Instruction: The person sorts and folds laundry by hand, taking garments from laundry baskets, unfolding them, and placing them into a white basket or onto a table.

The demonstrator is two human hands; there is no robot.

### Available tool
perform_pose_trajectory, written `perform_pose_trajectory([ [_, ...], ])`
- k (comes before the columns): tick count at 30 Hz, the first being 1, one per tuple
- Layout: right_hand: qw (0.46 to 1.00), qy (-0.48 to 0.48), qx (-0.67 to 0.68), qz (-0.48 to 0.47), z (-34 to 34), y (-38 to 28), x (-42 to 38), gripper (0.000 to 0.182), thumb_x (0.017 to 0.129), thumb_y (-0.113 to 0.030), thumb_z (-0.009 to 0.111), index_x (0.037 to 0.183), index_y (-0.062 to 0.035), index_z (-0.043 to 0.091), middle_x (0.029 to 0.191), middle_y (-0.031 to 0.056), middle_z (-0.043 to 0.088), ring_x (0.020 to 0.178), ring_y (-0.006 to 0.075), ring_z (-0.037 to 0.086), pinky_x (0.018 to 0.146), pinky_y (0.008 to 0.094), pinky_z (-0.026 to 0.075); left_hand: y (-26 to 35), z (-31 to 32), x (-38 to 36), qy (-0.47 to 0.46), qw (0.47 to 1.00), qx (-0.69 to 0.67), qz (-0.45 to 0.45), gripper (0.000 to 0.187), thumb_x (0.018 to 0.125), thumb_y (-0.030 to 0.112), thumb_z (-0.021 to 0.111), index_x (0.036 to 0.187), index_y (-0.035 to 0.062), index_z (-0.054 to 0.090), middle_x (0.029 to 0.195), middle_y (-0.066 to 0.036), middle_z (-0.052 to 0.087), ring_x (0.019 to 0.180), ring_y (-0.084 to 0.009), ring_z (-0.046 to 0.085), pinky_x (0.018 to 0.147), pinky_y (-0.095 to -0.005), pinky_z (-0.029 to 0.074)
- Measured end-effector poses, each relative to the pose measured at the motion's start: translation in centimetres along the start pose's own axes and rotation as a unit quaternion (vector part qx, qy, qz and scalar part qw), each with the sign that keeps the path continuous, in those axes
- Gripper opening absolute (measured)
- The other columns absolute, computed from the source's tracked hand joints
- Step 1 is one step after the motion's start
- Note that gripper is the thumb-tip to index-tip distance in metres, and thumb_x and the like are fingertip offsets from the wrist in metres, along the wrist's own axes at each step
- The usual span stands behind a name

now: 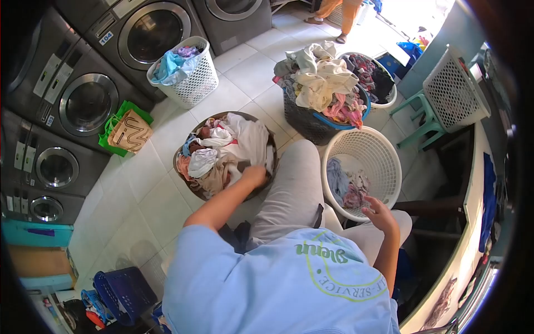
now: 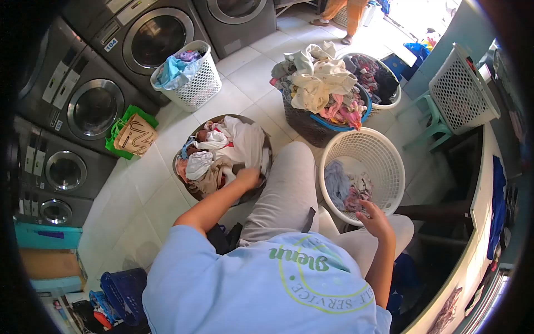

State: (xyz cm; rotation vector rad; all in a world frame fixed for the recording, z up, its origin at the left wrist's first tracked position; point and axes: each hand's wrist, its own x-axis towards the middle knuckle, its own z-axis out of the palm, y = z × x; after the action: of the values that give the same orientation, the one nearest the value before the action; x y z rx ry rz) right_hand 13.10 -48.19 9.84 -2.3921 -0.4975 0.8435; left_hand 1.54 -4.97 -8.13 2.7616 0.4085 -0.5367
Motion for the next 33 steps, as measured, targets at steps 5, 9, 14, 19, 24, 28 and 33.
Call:
perform_pose_trajectory([
  [5, 0.999, -0.016, 0.049, 0.016, -0.8, 0.1, -1.9, 0.045, 0.087, -0.028, 0.063, 0.128, -0.0105, 0.052, 0.126, 0.0131, 0.054, 0.113, 0.0259, 0.053, 0.092, 0.0362, 0.044, -1.3, -0.2, -2.8, -0.159, 0.986, 0.032, 0.04, 0.031, 0.077, 0.029, 0.064, 0.092, 0.0036, 0.069, 0.089, -0.016, 0.068, 0.082, -0.0308, 0.066, 0.072, -0.0425, 0.052],
  [9, 0.997, -0.015, 0.074, 0.022, -1.3, 0.1, -2.3, 0.044, 0.088, -0.028, 0.063, 0.127, -0.0107, 0.052, 0.126, 0.0125, 0.054, 0.112, 0.0252, 0.053, 0.091, 0.0353, 0.045, 0.9, -10.6, -4.7, -0.268, 0.92, -0.282, 0.044, 0.028, 0.082, 0.027, 0.064, 0.097, 0.0035, 0.067, 0.079, -0.001, 0.063, 0.072, -0.011, 0.056, 0.065, -0.0274, 0.045],
  [14, 0.985, -0.057, 0.131, -0.097, -1.5, -3.4, -2.0, 0.041, 0.09, -0.026, 0.061, 0.127, -0.0107, 0.053, 0.125, 0.0112, 0.053, 0.107, 0.0259, 0.057, 0.089, 0.0345, 0.046, 5.2, -20.9, -8.7, -0.156, 0.845, -0.496, 0.12, 0.025, 0.092, 0.023, 0.057, 0.104, 0.0023, 0.064, 0.091, 0.0, 0.065, 0.085, -0.0059, 0.057, 0.078, -0.0217, 0.044],
  [19, 0.984, -0.099, 0.099, -0.112, -1.5, -8.2, -1.6, 0.041, 0.09, -0.02, 0.06, 0.129, -0.0107, 0.051, 0.121, 0.0079, 0.057, 0.112, 0.0211, 0.054, 0.092, 0.0354, 0.044, 7.8, -24.8, -10.5, -0.014, 0.728, -0.634, 0.261, 0.022, 0.095, 0.015, 0.051, 0.106, -0.0002, 0.063, 0.103, -0.006, 0.066, 0.093, -0.0116, 0.06, 0.086, -0.0258, 0.045],
  [24, 0.954, -0.139, 0.152, -0.216, 0.8, -13.6, -0.8, 0.069, 0.083, -0.026, 0.068, 0.14, -0.0079, 0.033, 0.132, 0.0172, 0.043, 0.118, 0.0287, 0.049, 0.089, 0.0358, 0.048, 11.7, -26.6, -13.4, 0.042, 0.64, -0.65, 0.407, 0.033, 0.094, 0.033, 0.053, 0.097, 0.0013, 0.061, 0.11, -0.013, 0.06, 0.108, -0.0231, 0.055, 0.094, -0.0381, 0.041],
  [28, 0.897, -0.096, 0.117, -0.415, 5.2, -15.7, 1.1, 0.077, 0.081, -0.024, 0.07, 0.142, -0.0065, 0.026, 0.14, 0.0189, 0.034, 0.124, 0.0316, 0.042, 0.098, 0.0371, 0.04, 14.0, -26.6, -14.7, 0.118, 0.534, -0.694, 0.468, 0.032, 0.095, 0.037, 0.048, 0.09, 0.0052, 0.051, 0.116, -0.015, 0.053, 0.112, -0.0262, 0.051, 0.097, -0.0429, 0.039],
  [33, 0.906, -0.102, 0.217, -0.349, 4.4, -16.7, 1.7, 0.053, 0.087, -0.009, 0.06, 0.135, -0.0043, 0.037, 0.127, 0.014, 0.051, 0.118, 0.023, 0.048, 0.098, 0.0333, 0.038, 13.8, -27.5, -16.5, 0.126, 0.555, -0.701, 0.429, 0.051, 0.089, 0.047, 0.052, 0.111, 0.0009, 0.052, 0.117, -0.012, 0.053, 0.113, -0.0242, 0.05, 0.098, -0.04, 0.039],
])
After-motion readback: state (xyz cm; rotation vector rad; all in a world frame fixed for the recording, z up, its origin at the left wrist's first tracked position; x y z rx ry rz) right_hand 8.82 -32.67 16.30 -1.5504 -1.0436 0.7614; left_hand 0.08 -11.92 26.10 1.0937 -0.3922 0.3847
